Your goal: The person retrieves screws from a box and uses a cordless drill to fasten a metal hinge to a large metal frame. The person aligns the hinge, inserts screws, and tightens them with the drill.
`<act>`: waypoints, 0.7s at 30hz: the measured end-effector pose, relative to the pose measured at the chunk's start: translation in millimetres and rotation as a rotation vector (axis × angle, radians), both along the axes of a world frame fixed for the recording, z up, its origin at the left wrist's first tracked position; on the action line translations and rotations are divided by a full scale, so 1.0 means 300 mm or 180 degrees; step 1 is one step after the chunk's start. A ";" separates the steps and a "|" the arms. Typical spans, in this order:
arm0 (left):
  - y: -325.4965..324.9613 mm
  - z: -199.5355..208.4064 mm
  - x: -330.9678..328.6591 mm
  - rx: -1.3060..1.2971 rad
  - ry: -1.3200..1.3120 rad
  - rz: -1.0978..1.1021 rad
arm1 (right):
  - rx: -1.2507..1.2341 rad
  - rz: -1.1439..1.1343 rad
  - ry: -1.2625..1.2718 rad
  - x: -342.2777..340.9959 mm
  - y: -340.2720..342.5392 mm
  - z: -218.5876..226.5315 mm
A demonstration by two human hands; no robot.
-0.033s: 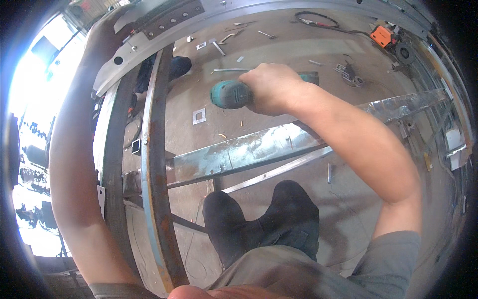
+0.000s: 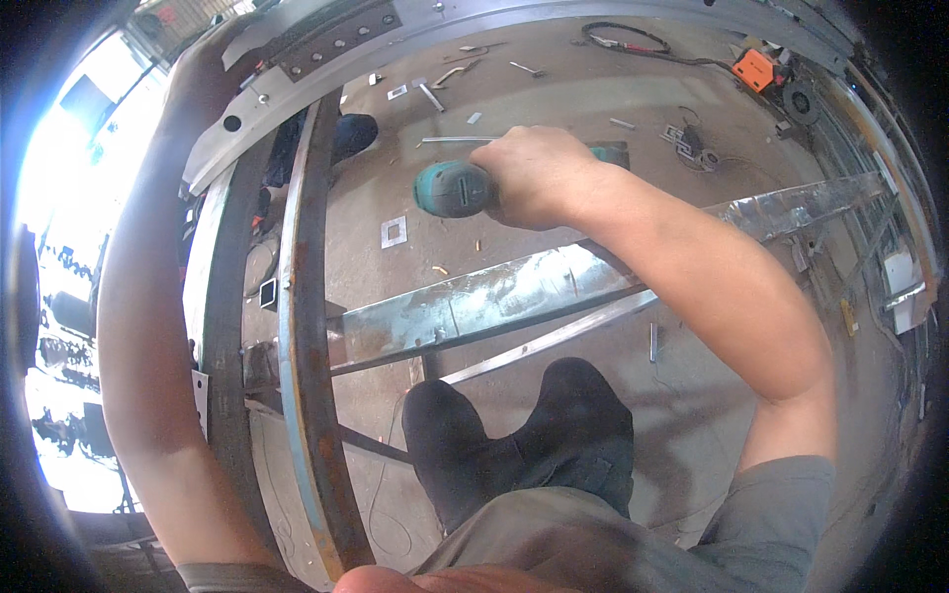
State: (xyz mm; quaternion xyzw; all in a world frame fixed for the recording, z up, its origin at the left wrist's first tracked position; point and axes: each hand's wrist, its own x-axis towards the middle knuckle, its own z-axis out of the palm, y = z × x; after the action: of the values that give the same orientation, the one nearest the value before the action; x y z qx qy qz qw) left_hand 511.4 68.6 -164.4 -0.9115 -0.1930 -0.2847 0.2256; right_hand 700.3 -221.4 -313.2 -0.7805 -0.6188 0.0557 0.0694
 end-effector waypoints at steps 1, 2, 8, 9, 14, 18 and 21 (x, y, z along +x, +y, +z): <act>0.033 -0.004 -0.002 0.0188 -0.0007 -0.0129 | 0.0017 0.0020 0.0007 0.000 -0.003 0.003; 0.061 -0.010 -0.003 0.0204 -0.0073 -0.0193 | 0.0033 0.0042 0.0013 -0.001 -0.005 0.006; 0.125 -0.025 -0.002 0.0087 -0.0118 -0.0173 | 0.0036 0.0082 0.0046 0.001 -0.010 0.013; 0.124 -0.025 0.000 0.0129 -0.0133 -0.0123 | 0.0054 0.0107 0.0037 0.003 -0.011 0.012; 0.110 -0.036 0.003 0.0200 -0.0302 -0.0254 | 0.0228 0.0053 0.0100 0.005 -0.007 -0.006; 0.103 -0.057 0.012 0.0034 -0.0581 -0.0424 | 0.0273 0.0066 0.0062 0.005 -0.006 -0.011; 0.105 -0.064 0.023 0.0136 -0.0704 -0.0540 | 0.0211 0.0072 0.0064 0.004 -0.003 -0.009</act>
State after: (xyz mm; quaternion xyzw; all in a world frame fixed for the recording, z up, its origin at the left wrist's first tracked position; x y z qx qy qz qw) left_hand 518.2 100.0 -183.6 -0.8826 -0.1328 -0.4055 0.1974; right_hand 701.5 -222.2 -315.9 -0.7701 -0.6284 0.0438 0.1009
